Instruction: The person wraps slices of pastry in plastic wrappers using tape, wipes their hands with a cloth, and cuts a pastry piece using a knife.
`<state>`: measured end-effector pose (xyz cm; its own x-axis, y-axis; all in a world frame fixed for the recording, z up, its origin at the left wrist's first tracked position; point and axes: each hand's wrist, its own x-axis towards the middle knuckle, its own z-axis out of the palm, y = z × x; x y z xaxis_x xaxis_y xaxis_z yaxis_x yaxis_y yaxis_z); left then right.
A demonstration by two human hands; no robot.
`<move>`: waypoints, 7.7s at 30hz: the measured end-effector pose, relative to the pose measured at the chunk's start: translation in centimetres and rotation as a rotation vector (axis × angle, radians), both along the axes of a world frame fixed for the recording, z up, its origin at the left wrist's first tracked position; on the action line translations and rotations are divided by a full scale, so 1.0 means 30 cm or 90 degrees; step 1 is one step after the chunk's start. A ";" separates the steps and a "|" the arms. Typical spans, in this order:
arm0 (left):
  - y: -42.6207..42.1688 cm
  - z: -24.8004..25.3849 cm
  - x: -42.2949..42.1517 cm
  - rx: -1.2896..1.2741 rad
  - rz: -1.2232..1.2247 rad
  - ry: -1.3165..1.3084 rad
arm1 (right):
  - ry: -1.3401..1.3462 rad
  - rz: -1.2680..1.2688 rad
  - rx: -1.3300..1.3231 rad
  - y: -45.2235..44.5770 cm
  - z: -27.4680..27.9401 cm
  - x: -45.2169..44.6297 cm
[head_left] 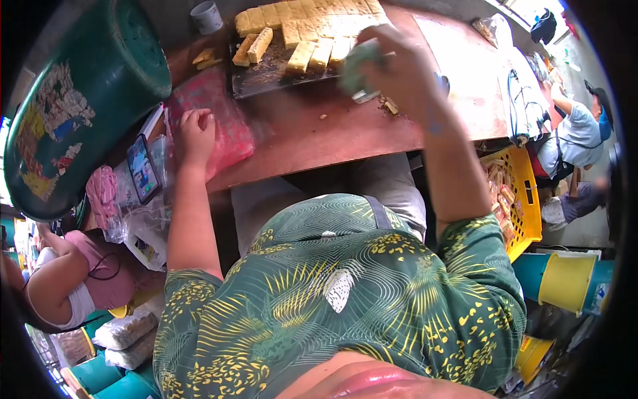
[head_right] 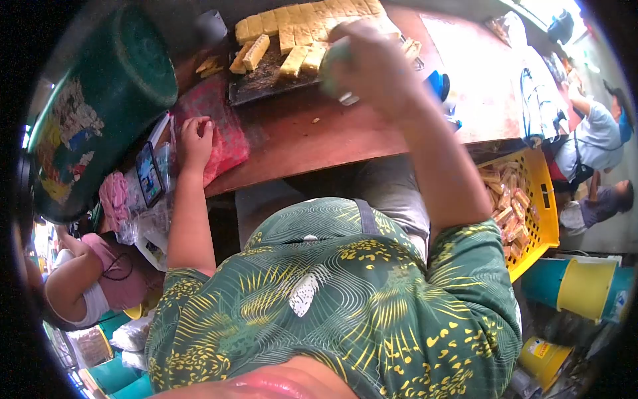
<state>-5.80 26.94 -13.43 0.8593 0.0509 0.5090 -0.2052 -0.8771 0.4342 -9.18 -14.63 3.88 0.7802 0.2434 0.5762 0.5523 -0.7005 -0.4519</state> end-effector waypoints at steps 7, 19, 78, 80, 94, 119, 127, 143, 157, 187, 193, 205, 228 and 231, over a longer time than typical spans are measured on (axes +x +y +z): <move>0.009 -0.005 0.005 -0.055 -0.011 0.025 | 0.091 0.182 -0.229 0.496 -0.565 -0.083; 0.020 -0.006 -0.007 -0.045 -0.006 0.027 | 0.138 -0.003 -0.161 -0.231 -0.731 0.056; -0.001 0.030 -0.025 -0.060 -0.008 0.063 | 0.108 -0.625 -0.047 -0.979 -0.702 -0.012; -0.009 0.032 -0.029 -0.077 -0.008 0.063 | 0.174 -0.684 -0.121 -0.989 -0.689 0.000; -0.040 0.038 -0.038 0.112 0.021 0.013 | -0.113 -0.603 -0.227 -1.265 -0.622 0.114; 0.033 -0.018 -0.051 -0.014 -0.125 0.029 | 0.034 0.028 -0.496 0.481 -0.182 0.634; 0.045 -0.030 -0.038 -0.034 -0.121 0.051 | 0.118 0.079 -0.059 0.364 -0.284 0.641; -0.673 0.071 -0.202 -0.125 -0.463 0.199 | 0.493 0.199 0.668 -0.165 -0.366 -0.007; -0.487 0.022 -0.323 0.082 -0.180 0.209 | 0.213 0.134 -0.002 0.034 -0.499 -0.014; -0.547 0.020 -0.226 0.119 -0.183 -0.043 | 0.086 0.118 0.016 0.074 -0.546 -0.030; -0.551 0.029 -0.201 0.121 -0.168 -0.085 | 0.118 0.100 -0.003 0.086 -0.550 -0.003; -0.571 0.032 -0.170 0.136 -0.155 -0.132 | 0.177 0.085 0.039 0.079 -0.555 0.011; -0.508 0.098 -0.115 0.141 -0.122 -0.134 | 0.221 0.086 0.055 0.076 -0.539 0.006; -0.422 0.200 -0.004 0.162 -0.060 -0.134 | 0.189 0.111 0.045 0.075 -0.552 0.010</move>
<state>-5.93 14.29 -7.43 0.7293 -0.1752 0.6614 -0.3529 -0.9245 0.1443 -8.88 -12.39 -12.67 0.8666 0.3554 0.3503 0.4979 -0.5690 -0.6545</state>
